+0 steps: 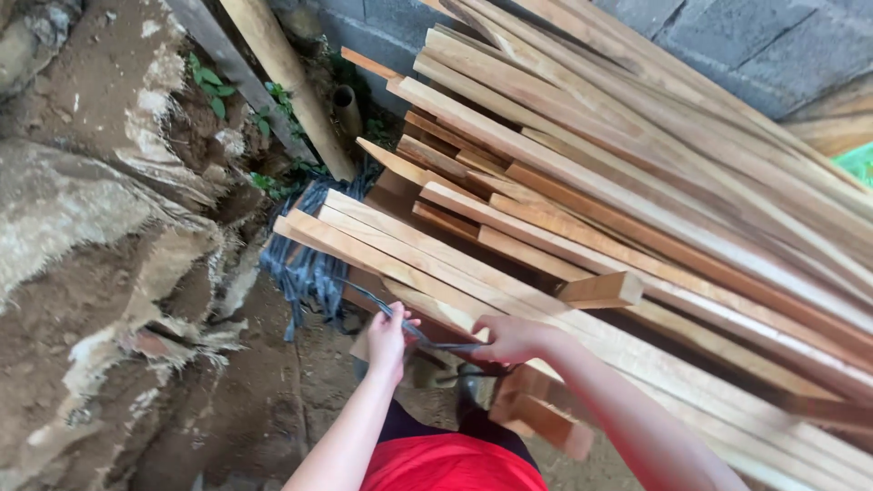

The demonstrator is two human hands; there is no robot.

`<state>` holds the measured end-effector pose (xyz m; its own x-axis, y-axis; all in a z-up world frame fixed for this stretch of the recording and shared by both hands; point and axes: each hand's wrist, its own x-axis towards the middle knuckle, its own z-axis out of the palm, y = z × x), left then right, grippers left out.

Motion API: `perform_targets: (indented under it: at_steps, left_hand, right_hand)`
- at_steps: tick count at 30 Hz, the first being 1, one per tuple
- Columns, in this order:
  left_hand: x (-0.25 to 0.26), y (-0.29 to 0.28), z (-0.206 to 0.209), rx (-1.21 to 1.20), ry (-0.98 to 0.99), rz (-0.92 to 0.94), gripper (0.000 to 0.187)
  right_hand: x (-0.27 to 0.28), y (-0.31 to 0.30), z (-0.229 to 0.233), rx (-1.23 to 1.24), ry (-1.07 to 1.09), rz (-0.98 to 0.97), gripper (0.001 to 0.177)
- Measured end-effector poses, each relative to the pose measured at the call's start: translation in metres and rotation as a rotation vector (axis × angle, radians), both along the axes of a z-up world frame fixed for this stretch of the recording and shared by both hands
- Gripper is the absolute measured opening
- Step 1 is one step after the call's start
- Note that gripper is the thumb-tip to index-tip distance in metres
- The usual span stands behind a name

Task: Tie several long wooden planks together using a black strap.

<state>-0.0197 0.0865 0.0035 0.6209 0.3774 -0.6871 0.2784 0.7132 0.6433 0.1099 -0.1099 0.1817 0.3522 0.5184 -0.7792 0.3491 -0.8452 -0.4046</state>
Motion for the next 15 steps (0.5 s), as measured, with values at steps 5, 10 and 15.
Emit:
perform_targets:
  at_steps: [5, 10, 15]
  left_hand:
    - [0.007, -0.044, 0.072, 0.058, -0.053, 0.194, 0.024]
    - [0.026, -0.044, 0.080, 0.076, -0.144, 0.406, 0.029]
    - [0.032, -0.029, 0.072, 0.117, -0.083, 0.514, 0.062]
  right_hand:
    - [0.001, -0.009, 0.010, 0.082, 0.327, -0.163, 0.060]
    - [0.019, -0.028, -0.044, 0.529, 0.224, -0.013, 0.051]
    - [0.068, -0.025, -0.022, 0.369, -0.216, -0.168, 0.041]
